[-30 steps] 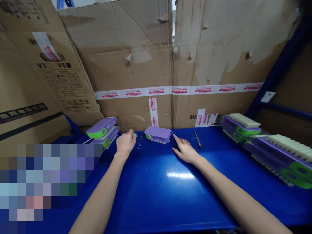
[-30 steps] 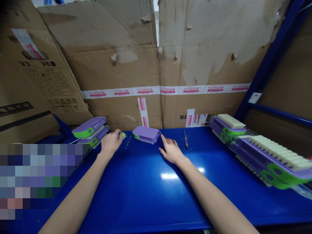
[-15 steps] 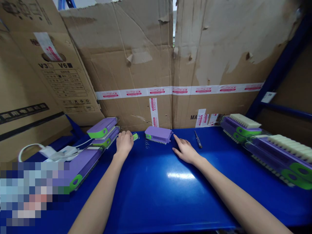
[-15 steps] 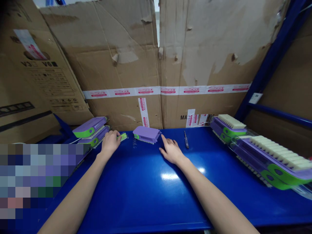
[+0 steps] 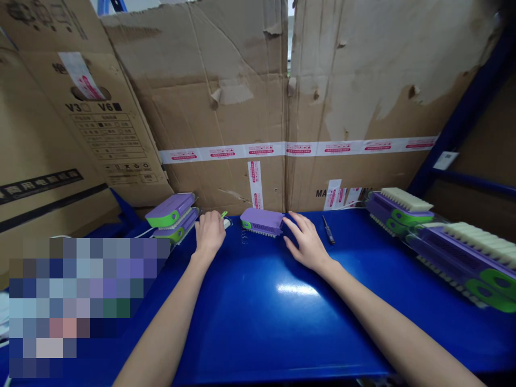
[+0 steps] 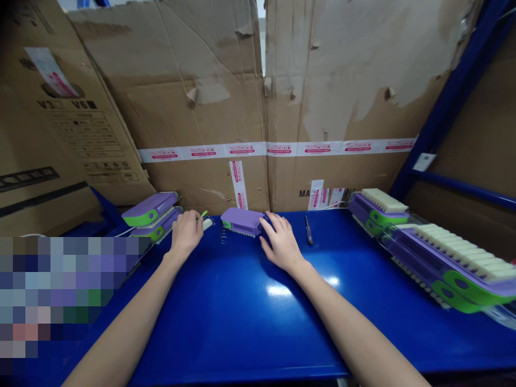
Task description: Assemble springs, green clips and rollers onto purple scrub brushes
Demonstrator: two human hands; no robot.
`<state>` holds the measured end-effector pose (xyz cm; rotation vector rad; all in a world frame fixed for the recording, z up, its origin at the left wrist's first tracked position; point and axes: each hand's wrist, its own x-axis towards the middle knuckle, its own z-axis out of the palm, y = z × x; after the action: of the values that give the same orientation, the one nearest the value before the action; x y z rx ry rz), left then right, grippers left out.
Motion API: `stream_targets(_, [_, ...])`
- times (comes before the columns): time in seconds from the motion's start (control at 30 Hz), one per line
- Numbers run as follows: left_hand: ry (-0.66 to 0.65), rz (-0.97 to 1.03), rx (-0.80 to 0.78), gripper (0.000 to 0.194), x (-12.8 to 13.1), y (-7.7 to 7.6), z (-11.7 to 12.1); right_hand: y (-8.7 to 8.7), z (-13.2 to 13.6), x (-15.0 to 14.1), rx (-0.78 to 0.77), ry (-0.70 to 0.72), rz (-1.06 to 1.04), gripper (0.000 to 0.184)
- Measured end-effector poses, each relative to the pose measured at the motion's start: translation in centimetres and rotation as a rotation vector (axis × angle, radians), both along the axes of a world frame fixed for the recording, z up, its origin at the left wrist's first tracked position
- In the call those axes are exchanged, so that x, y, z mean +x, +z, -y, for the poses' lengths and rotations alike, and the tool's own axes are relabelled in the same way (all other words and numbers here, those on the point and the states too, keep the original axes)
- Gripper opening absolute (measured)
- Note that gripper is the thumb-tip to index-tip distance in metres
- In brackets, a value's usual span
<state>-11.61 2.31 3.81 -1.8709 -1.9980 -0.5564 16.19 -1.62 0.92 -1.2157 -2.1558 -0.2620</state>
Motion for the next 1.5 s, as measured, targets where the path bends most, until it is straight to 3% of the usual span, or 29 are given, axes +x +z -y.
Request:
stream_targets(0.23, [-0.435, 0.023, 0.163, 0.012, 2.4, -0.7, 0.5, -0.3, 0.6, -1.1, 0.096, 0.190, 0.212, 0.046])
stream_targets(0.37, [-0.627, 0.068, 0.114, 0.008, 4.2, -2.0, 0.8, -0.5, 0.4, -1.2, 0.042, 0.152, 0.239, 0.050])
stream_targets(0.53, [-0.764, 0.162, 0.052, 0.015, 4.7, -3.3, 0.1, -0.8, -0.1, -0.7, -0.012, 0.047, 0.225, 0.055])
stream_targets(0.7, [-0.753, 0.001, 0.096, 0.013, 4.8, -3.6, 0.2, -0.9, -0.2, -0.7, -0.026, 0.023, 0.215, 0.066])
stream_targets(0.83, [-0.717, -0.085, 0.161, 0.016, 5.5, -3.3, 1.0, -0.4, 0.3, -1.0, 0.017, 0.095, 0.237, 0.060])
stream_targets(1.07, [-0.878, -0.127, -0.029, 0.019, 6.8, -3.6, 1.9, -0.3, 0.7, -1.3, -0.065, 0.232, 0.251, 0.042])
stream_targets(1.3, [-0.754, -0.049, -0.071, 0.030, 5.9, -3.2, 1.9, -0.6, 0.8, -1.2, -0.219, 0.228, 0.194, 0.043])
stream_targets(1.5, [-0.721, 0.000, -0.278, 0.062, 5.7, -3.3, 2.0, -0.6, 0.6, -1.1, -0.253, 0.223, 0.159, 0.047])
